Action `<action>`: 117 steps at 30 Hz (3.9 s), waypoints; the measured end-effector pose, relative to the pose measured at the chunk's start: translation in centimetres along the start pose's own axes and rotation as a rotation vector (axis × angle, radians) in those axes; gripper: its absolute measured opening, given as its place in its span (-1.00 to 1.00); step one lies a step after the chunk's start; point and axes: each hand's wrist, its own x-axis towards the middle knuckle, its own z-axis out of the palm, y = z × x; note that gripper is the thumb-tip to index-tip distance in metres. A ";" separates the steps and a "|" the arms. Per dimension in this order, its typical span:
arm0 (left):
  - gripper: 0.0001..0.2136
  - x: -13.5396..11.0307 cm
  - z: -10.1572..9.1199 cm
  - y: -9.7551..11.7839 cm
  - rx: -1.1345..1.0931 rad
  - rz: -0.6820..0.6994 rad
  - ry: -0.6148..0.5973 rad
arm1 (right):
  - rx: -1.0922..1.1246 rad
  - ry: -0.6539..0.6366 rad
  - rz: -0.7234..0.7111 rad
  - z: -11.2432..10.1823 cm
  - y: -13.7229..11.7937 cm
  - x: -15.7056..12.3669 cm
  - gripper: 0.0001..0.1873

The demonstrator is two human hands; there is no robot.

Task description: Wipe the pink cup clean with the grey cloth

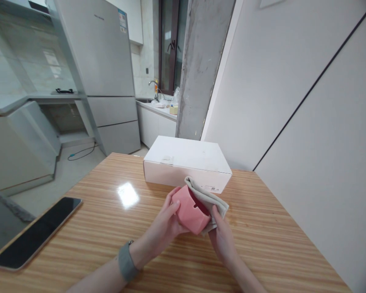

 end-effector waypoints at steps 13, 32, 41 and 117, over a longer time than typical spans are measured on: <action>-0.23 0.2 -1.7 -0.6 0.069 -0.070 -0.213 | 0.015 0.022 0.076 -0.4 -1.8 -0.2 -0.50; -0.11 0.2 -0.8 -1.4 0.377 0.281 0.142 | 0.009 -0.025 0.055 -0.4 0.2 -1.0 -0.57; -0.36 0.4 -1.1 -1.2 0.092 -0.008 0.009 | 0.065 0.096 0.080 -1.0 -0.4 0.6 -0.54; -0.21 0.3 -0.4 -0.7 0.386 0.171 0.255 | -0.127 -0.090 0.017 0.6 0.2 -1.6 -0.50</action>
